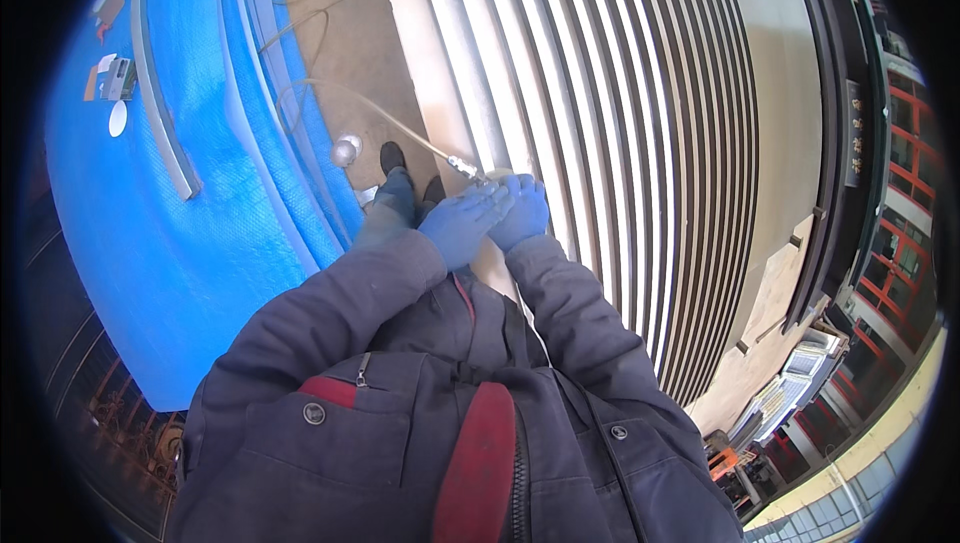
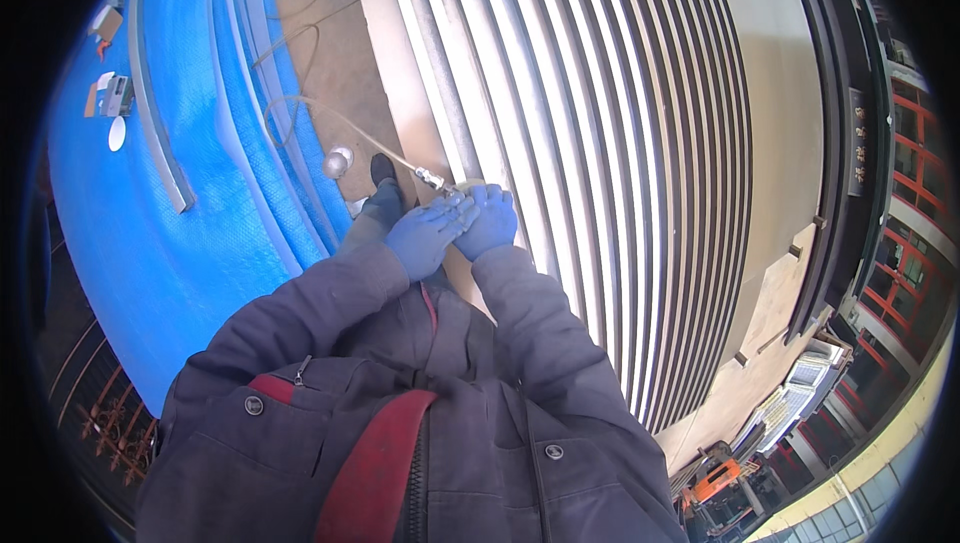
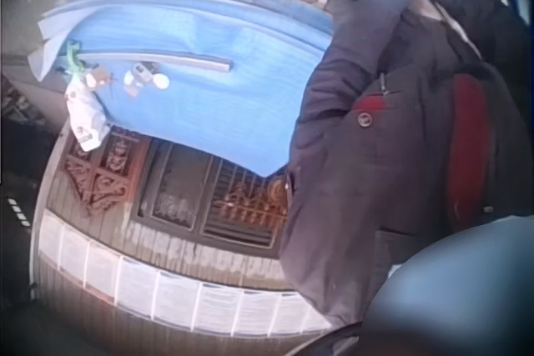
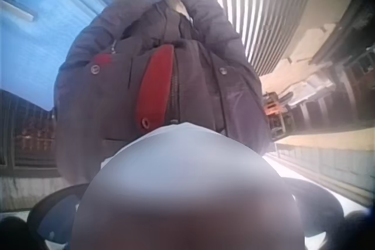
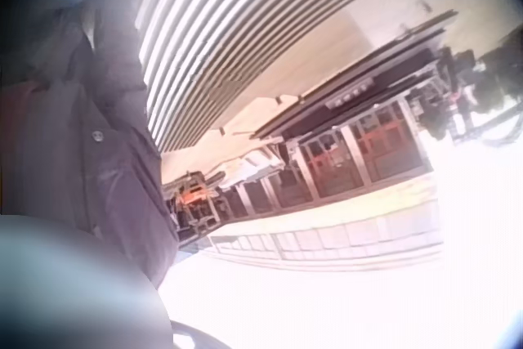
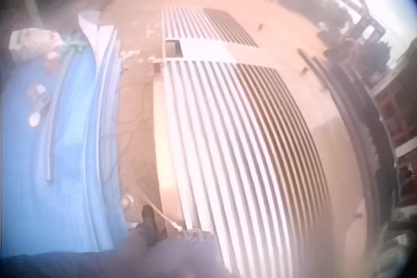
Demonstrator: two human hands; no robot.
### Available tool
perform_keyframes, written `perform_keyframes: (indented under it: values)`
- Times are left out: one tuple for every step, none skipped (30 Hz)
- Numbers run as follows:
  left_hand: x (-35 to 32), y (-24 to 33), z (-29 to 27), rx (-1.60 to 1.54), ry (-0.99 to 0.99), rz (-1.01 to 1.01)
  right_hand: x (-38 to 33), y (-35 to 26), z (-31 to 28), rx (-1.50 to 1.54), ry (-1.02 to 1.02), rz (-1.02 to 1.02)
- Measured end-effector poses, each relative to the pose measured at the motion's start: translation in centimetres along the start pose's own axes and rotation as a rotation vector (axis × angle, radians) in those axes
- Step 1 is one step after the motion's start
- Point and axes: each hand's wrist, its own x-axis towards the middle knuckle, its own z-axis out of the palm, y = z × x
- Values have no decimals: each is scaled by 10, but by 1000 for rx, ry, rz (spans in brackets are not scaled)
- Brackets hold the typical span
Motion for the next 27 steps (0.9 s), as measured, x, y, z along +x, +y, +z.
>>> perform_keyframes:
  values:
    - [6, -8, -5, 23, 13, -19, 13, 0, 2, -41, -58, -18]
    - [9, -11, -8, 49, 86, -10, 21, 0, 4, -75, -90, -45]
    - [9, -12, -9, 44, 102, -20, 24, 0, 6, -116, -35, -113]
    - [7, -9, -8, 69, 16, -29, 22, 0, 6, -85, -106, -52]
    - [1, -2, -4, 88, -3, -27, 14, -1, 7, -57, -100, -21]
    - [-7, 7, 2, 102, -22, -23, 2, -1, 8, -25, -137, 17]
    - [-16, 18, 9, 87, -40, -13, -15, -1, 7, -36, -113, 8]
    - [-25, 31, 16, 67, -56, -3, -33, -1, 7, -44, -133, 3]
    - [-30, 35, 20, 55, -155, -12, -42, -1, 7, -80, -230, 29]
    - [-31, 34, 22, 34, -68, -4, -47, -2, 8, -54, -136, -18]
    - [-33, 32, 22, 20, -71, -16, -47, -3, 9, -49, -122, -30]
    - [-33, 27, 19, 23, -132, -52, -42, -5, 11, -49, -155, -27]
    - [-30, 18, 15, 64, -31, -19, -32, -7, 13, 7, -113, 18]
    - [-23, 5, 9, 121, 12, -11, -16, -9, 15, 15, -116, 56]
    - [-17, -6, 4, 177, 70, 10, 2, -11, 18, 29, -95, 69]
    - [-14, -14, 1, 133, 59, 3, 13, -13, 19, 57, -4, 36]
    - [-10, -18, -1, 92, 75, 8, 19, -13, 18, 18, -84, 77]
    - [-8, -20, 0, 51, 180, 26, 20, -12, 16, -8, -83, 73]
    - [-9, -15, 4, -2, 133, 18, 15, -10, 14, -35, -76, 67]
    - [-11, -8, 9, 19, 57, 37, 6, -8, 10, -91, -118, 33]
    - [-16, 4, 16, 32, 24, 70, -13, -4, 5, -147, -164, 3]
    - [-20, 14, 24, 51, -67, 85, -32, -1, 0, -225, -215, -35]
    - [-24, 25, 32, 21, -6, 104, -47, 2, -4, -201, -209, -35]
    - [-27, 33, 37, 0, -8, 103, -59, 3, -6, -194, -206, -43]
    - [-29, 36, 40, -9, -54, 114, -64, 3, -7, -212, -260, 2]
    - [-29, 35, 40, -7, -12, 103, -63, 1, -8, -204, -188, -33]
    - [-25, 29, 38, 11, -4, 96, -55, -1, -8, -226, -171, -27]
